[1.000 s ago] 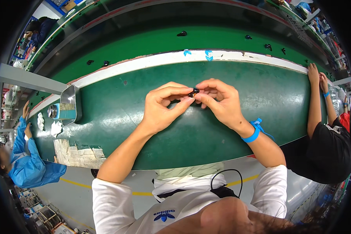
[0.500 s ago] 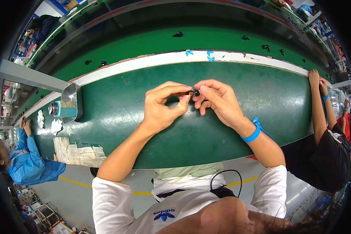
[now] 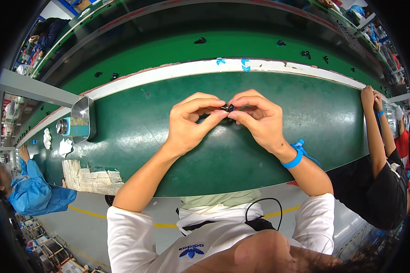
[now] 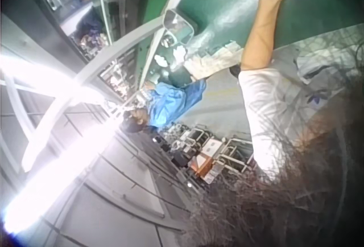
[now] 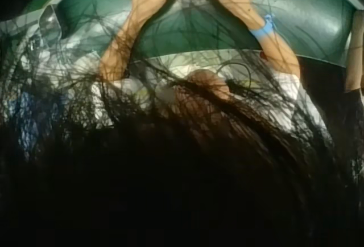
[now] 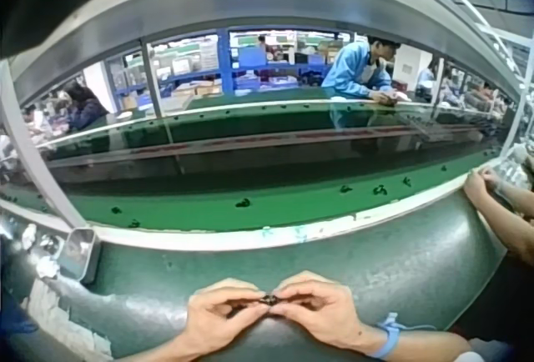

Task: The recorder is assembling small black electronic components by manually fitting parts together at an industrial assembly line.

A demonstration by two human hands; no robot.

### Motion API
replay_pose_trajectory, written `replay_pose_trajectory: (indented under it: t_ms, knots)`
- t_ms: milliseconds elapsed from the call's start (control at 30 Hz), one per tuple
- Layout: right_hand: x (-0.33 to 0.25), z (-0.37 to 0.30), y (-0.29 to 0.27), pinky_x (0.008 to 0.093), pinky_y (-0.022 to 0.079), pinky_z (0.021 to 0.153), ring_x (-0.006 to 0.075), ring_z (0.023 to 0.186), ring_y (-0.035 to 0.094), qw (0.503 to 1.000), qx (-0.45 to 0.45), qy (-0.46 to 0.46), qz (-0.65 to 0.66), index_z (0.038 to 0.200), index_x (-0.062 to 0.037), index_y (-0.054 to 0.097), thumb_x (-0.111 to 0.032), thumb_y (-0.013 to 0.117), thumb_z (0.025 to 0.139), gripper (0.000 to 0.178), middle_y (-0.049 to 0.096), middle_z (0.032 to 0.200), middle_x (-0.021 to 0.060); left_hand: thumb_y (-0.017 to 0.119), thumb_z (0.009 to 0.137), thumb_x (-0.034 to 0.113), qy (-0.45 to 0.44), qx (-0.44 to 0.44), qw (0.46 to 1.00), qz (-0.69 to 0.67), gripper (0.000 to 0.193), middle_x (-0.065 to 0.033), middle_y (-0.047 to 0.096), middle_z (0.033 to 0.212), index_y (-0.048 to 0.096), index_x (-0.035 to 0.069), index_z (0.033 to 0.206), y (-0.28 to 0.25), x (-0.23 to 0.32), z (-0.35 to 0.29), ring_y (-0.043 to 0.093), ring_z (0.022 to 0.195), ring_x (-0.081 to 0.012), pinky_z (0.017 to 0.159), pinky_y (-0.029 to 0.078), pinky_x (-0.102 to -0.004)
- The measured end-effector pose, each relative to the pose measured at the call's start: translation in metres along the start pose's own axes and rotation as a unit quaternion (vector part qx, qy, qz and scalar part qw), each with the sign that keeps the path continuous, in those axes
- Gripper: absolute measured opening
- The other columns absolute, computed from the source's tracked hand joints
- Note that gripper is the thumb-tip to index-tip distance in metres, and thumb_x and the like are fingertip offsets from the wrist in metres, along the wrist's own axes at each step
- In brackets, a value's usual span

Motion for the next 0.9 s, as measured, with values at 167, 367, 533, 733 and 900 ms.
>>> replay_pose_trajectory:
  t_ms: [167, 367, 533, 733, 900]
  knots:
    - [-0.005, -0.001, 0.003, 0.0236, 0.056, 0.065, 0.0165, 0.091, 0.065, 0.999, -0.024, -0.020, -0.016, 0.101, 0.0034, 0.069, 0.006, 0.068, 0.084, 0.017, 0.062, 0.108, 0.0125, 0.068, 0.084, -0.007, -0.016, -0.017, 0.999, -0.042, 0.019, -0.0136, 0.065, 0.103, 0.070, -0.005, 0.102, 0.001, 0.000, -0.001, 0.067, 0.092, -0.0189, 0.081, 0.058, -0.0274]
    - [-0.009, -0.001, 0.004, 0.0233, 0.055, 0.063, 0.0159, 0.082, 0.064, 0.998, -0.020, -0.045, -0.035, 0.100, 0.0066, 0.067, 0.011, 0.065, 0.084, 0.017, 0.061, 0.105, 0.0157, 0.067, 0.084, -0.008, -0.016, -0.016, 0.998, -0.055, 0.018, -0.0138, 0.065, 0.104, 0.071, -0.004, 0.101, 0.000, -0.001, -0.002, 0.066, 0.091, -0.0183, 0.080, 0.057, -0.0266]
    - [-0.010, -0.002, 0.004, 0.0236, 0.055, 0.063, 0.0165, 0.081, 0.064, 0.998, -0.012, -0.052, -0.035, 0.100, 0.0069, 0.067, 0.011, 0.066, 0.083, 0.017, 0.062, 0.104, 0.0162, 0.067, 0.084, -0.008, -0.002, -0.021, 0.999, -0.040, 0.018, -0.0137, 0.065, 0.103, 0.071, -0.004, 0.101, 0.000, 0.001, -0.001, 0.066, 0.090, -0.0185, 0.079, 0.056, -0.0269]
    - [-0.011, -0.002, 0.004, 0.0234, 0.056, 0.063, 0.0168, 0.082, 0.066, 0.997, -0.013, -0.061, -0.043, 0.099, 0.0058, 0.069, 0.010, 0.068, 0.083, 0.016, 0.063, 0.104, 0.0150, 0.068, 0.084, -0.008, 0.008, -0.026, 0.999, -0.047, 0.018, -0.0134, 0.065, 0.103, 0.071, -0.004, 0.101, 0.001, 0.003, 0.000, 0.066, 0.091, -0.0185, 0.080, 0.056, -0.0277]
    - [-0.013, -0.002, 0.004, 0.0229, 0.056, 0.061, 0.0172, 0.082, 0.066, 0.994, -0.026, -0.075, -0.070, 0.099, 0.0065, 0.068, 0.011, 0.066, 0.083, 0.017, 0.062, 0.104, 0.0167, 0.068, 0.083, -0.008, 0.003, -0.028, 0.998, -0.050, 0.018, -0.0130, 0.065, 0.103, 0.071, -0.004, 0.100, 0.000, 0.002, -0.001, 0.065, 0.092, -0.0185, 0.081, 0.056, -0.0280]
Point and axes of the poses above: each hand's wrist, its own z-axis towards the middle knuckle, its own y-axis out of the palm, x = y × z, the point moved 6 cm from there along z, towards the middle knuckle
